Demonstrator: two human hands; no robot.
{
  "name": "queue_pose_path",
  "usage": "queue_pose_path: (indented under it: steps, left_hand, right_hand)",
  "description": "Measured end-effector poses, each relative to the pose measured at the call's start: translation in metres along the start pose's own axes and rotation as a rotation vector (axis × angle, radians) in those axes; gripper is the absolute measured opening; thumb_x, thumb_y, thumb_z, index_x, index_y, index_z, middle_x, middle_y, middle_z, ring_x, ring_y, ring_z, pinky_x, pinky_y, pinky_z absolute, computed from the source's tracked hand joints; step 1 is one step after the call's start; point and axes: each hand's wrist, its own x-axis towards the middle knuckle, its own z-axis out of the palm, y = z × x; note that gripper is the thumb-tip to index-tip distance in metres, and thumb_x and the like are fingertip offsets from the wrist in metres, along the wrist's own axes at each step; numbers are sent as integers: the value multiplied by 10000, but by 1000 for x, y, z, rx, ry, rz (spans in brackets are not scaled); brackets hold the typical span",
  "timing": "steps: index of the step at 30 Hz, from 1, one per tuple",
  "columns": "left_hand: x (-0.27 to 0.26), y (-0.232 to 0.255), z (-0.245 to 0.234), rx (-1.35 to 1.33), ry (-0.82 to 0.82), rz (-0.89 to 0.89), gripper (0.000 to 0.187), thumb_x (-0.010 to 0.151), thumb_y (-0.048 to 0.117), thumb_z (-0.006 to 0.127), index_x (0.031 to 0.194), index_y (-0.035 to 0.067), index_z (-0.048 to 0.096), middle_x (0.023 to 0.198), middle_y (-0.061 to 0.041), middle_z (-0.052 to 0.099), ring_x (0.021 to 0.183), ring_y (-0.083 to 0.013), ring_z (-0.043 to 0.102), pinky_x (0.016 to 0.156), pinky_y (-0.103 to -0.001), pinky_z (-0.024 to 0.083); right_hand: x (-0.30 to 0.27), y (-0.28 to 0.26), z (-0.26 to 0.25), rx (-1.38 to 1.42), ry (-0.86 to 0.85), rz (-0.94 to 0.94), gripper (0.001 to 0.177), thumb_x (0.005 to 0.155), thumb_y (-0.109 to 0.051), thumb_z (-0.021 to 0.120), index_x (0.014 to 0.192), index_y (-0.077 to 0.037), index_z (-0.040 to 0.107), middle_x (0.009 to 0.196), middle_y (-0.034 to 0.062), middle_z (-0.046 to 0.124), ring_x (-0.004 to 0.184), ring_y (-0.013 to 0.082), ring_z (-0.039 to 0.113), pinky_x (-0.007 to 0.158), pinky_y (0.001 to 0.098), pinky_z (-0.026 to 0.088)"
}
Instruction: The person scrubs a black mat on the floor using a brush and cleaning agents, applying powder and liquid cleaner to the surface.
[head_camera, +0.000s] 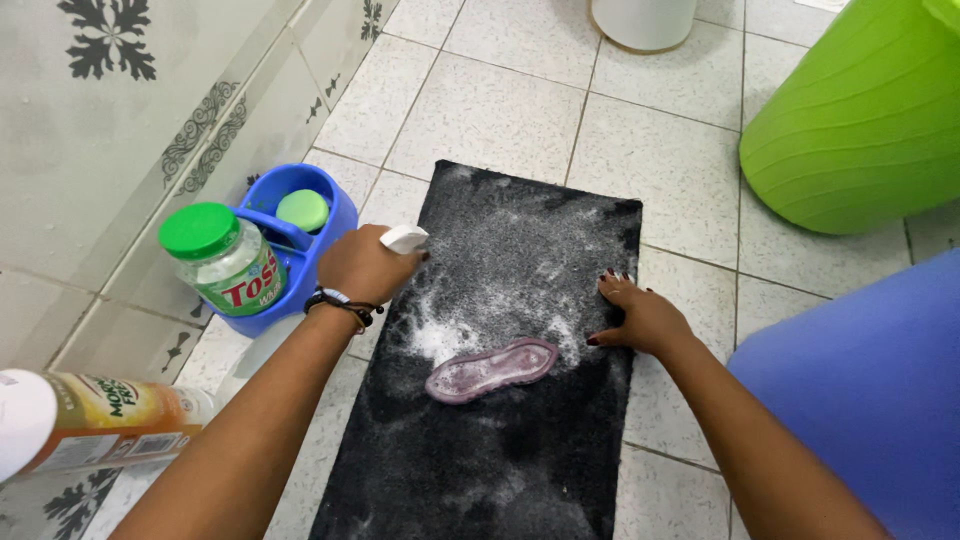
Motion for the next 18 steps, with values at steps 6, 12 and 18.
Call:
queue_pose_path:
  steps: [6, 12, 18]
  left_hand:
    - [-1, -2, 7, 146, -133, 51, 403, 767, 554, 775, 968, 206, 807, 969, -114, 776, 918, -335, 741, 794, -459, 584]
    - [-2, 2, 5, 159, -122, 77, 451, 786, 596, 742, 971, 188, 799, 969, -130, 772, 917, -347, 735, 783, -474, 577]
    - [0, 4, 12, 172, -124, 83, 418, 805, 565, 707, 945, 183, 804, 970, -138, 775, 921, -362, 732, 775, -484, 575]
  right_hand:
    - [3, -8, -5, -18, -70, 72, 1100, 646, -585, 877, 1545, -178, 390, 1653, 17, 299, 1520, 200, 300, 1190, 401, 364]
    - [-1, -20, -13, -89, -86, 111, 1093, 642, -609, 880, 1538, -205, 403, 1638, -32, 338, 1488, 176, 364, 1207, 436, 322]
    - [2, -27, -17, -123, -79, 129, 1109, 610, -605, 902, 1533, -216, 428, 1610, -34, 401, 1414, 201, 477, 1178, 409, 374]
